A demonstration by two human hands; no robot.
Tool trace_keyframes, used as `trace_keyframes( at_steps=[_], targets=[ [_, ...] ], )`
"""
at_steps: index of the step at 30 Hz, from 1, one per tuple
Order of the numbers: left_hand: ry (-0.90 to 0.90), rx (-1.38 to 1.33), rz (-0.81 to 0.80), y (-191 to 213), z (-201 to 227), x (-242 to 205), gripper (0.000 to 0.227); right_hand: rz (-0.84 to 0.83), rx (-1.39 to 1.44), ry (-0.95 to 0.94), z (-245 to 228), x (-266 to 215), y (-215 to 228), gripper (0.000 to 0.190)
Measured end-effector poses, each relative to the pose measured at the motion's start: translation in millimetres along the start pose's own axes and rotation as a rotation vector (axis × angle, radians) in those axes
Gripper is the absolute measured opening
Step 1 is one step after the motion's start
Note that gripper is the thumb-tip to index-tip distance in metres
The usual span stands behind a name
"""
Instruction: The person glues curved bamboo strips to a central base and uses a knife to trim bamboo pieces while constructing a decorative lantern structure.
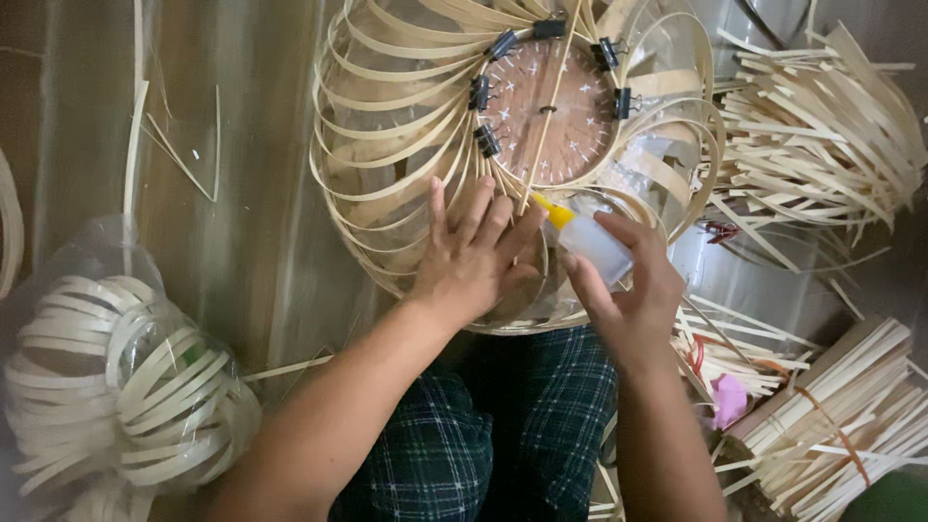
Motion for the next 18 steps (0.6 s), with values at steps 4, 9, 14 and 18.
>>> trace_keyframes(
  at_steps=[4, 9, 14, 18],
  targets=[
    [0.009, -0.024, 0.039, 0.6, -1.4, -1.2, 0.069, -0.010, -0.048, 0.053, -10.6, 6.1, -10.9, 0.044],
    [0.021, -0.046, 0.120, 6.6, -1.4, 0.3, 0.067, 0.011, -0.125, 0.186, -26.0, 9.2, -16.5, 0.044],
    [0.033, -0.045, 0.100, 2.1, -1.7, -1.2, 0.066, 0.035, -0.198, 0.222, -28.2, 6.4, -20.9, 0.045],
    [0.045, -0.081, 0.072, 2.0, -3.0, -2.2, 0.070, 0.036, -0.207, 0.205, -29.1, 4.6, -22.2, 0.044]
  ],
)
Point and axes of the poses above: each hand's wrist, its own x-axis towards the middle knuckle, its own y-axis out of the back of the hand, z = x × y, the point moved 10 cm from there along x, towards the middle knuckle, and after that the axes turned 12 degrees about z, right-handed, at the moved point
